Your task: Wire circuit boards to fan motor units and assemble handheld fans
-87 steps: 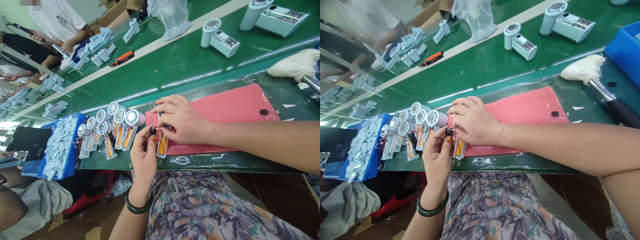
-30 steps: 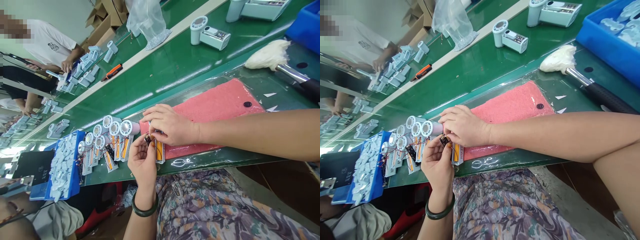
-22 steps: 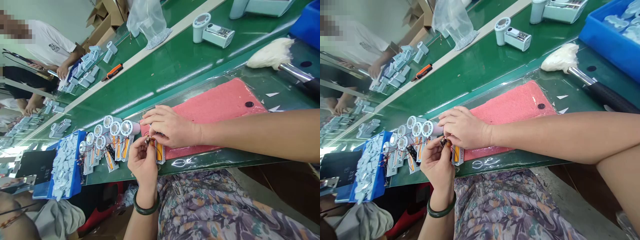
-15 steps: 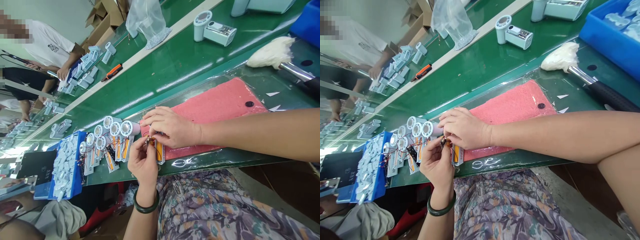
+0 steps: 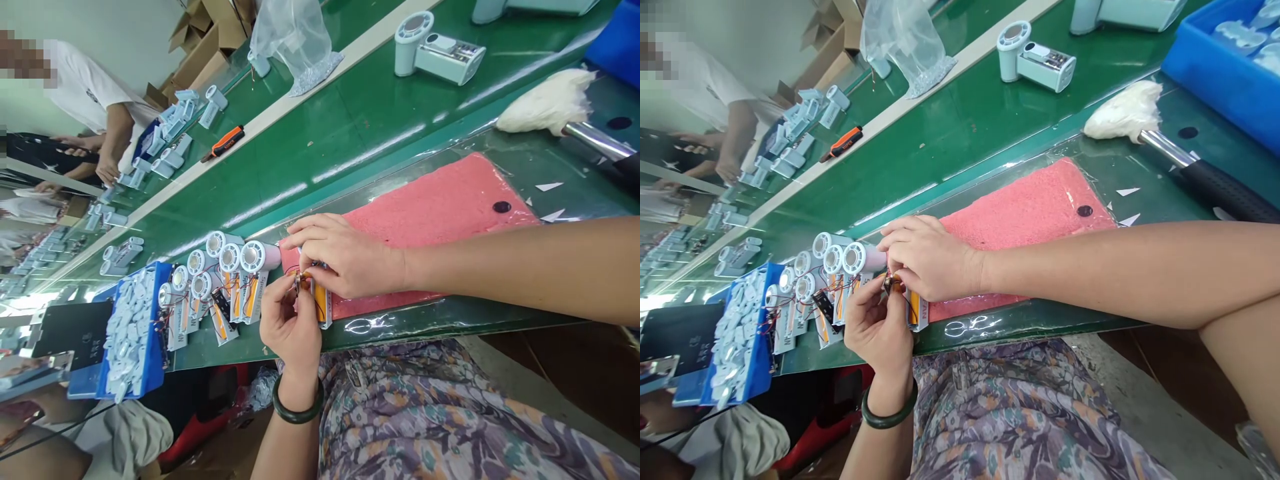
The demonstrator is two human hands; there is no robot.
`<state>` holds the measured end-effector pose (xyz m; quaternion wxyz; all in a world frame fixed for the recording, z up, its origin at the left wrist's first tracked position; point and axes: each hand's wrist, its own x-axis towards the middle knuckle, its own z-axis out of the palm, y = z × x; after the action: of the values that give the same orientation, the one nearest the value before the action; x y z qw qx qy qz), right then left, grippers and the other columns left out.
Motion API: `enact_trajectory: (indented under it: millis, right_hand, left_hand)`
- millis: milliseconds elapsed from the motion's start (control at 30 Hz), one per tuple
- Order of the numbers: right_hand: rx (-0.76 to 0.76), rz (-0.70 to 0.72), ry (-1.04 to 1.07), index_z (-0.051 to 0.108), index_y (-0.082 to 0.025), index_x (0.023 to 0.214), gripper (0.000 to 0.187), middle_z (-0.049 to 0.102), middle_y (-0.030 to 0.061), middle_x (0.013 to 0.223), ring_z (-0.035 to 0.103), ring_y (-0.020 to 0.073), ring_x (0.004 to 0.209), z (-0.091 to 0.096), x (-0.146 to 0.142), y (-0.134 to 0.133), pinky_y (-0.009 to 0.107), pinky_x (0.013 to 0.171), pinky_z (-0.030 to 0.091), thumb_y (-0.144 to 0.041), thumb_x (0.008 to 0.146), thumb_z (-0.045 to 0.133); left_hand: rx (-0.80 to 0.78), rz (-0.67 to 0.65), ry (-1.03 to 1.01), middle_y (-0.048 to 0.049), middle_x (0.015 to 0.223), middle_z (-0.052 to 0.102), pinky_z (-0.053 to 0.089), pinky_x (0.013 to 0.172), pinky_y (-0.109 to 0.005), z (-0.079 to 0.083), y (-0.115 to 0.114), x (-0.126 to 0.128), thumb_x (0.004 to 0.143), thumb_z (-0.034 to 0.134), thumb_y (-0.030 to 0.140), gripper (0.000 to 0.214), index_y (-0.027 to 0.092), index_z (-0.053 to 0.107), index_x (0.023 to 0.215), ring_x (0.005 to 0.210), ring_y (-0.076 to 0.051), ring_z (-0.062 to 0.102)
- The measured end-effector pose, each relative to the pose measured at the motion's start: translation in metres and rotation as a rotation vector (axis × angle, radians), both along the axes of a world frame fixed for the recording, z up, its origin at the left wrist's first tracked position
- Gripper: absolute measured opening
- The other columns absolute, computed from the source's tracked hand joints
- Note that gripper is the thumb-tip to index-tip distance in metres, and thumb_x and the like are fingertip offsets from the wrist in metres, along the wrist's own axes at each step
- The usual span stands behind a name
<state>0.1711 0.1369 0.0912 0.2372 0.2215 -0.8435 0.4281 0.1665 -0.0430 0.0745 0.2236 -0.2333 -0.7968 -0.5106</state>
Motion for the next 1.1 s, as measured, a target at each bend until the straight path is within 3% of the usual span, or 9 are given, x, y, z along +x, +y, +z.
enact_trajectory:
  millis: [633, 800, 933, 1100]
  right_hand:
    - [0.039, -0.025, 0.114, 0.064, -0.017, 0.094, 0.015, 0.066, 0.0104, 0.131, 0.049, 0.029, 0.133, -0.009, -0.002, -0.002, 0.051, 0.114, 0.039, -0.008, 0.099, 0.053]
    - [0.04, -0.026, 0.056, 0.064, -0.018, 0.092, 0.014, 0.067, 0.0093, 0.129, 0.05, 0.0294, 0.133, -0.005, -0.003, 0.0, 0.052, 0.113, 0.038, -0.009, 0.097, 0.054]
    - [-0.068, -0.039, 0.05, 0.065, -0.02, 0.097, 0.013, 0.068, 0.0086, 0.126, 0.054, 0.0258, 0.127, 0.002, -0.01, 0.017, 0.047, 0.11, 0.041, -0.015, 0.1, 0.053]
    - [-0.086, -0.064, 0.087, 0.066, -0.02, 0.099, 0.014, 0.069, 0.008, 0.12, 0.056, 0.0266, 0.125, 0.009, -0.019, 0.038, 0.049, 0.111, 0.041, -0.017, 0.1, 0.052]
  left_hand:
    - [-0.035, -0.05, 0.023, -0.0032, 0.096, 0.073, 0.061, 0.074, -0.023, 0.0, 0.001, -0.003, 0.091, 0.072, 0.021, 0.011, 0.021, 0.074, 0.103, 0.084, -0.013, 0.072]
    - [0.032, -0.066, -0.159, -0.0022, 0.097, 0.074, 0.06, 0.074, -0.019, 0.007, -0.003, -0.003, 0.087, 0.076, 0.02, 0.022, 0.023, 0.075, 0.109, 0.082, -0.011, 0.071]
    - [0.058, -0.128, -0.397, -0.0035, 0.1, 0.075, 0.062, 0.077, -0.019, 0.02, -0.013, -0.004, 0.084, 0.08, 0.024, 0.036, 0.026, 0.074, 0.12, 0.09, -0.013, 0.073]
    - [0.048, -0.155, -0.37, -0.0037, 0.108, 0.076, 0.061, 0.08, -0.019, 0.023, -0.028, 0.003, 0.083, 0.082, 0.021, 0.037, 0.029, 0.075, 0.118, 0.096, -0.014, 0.073]
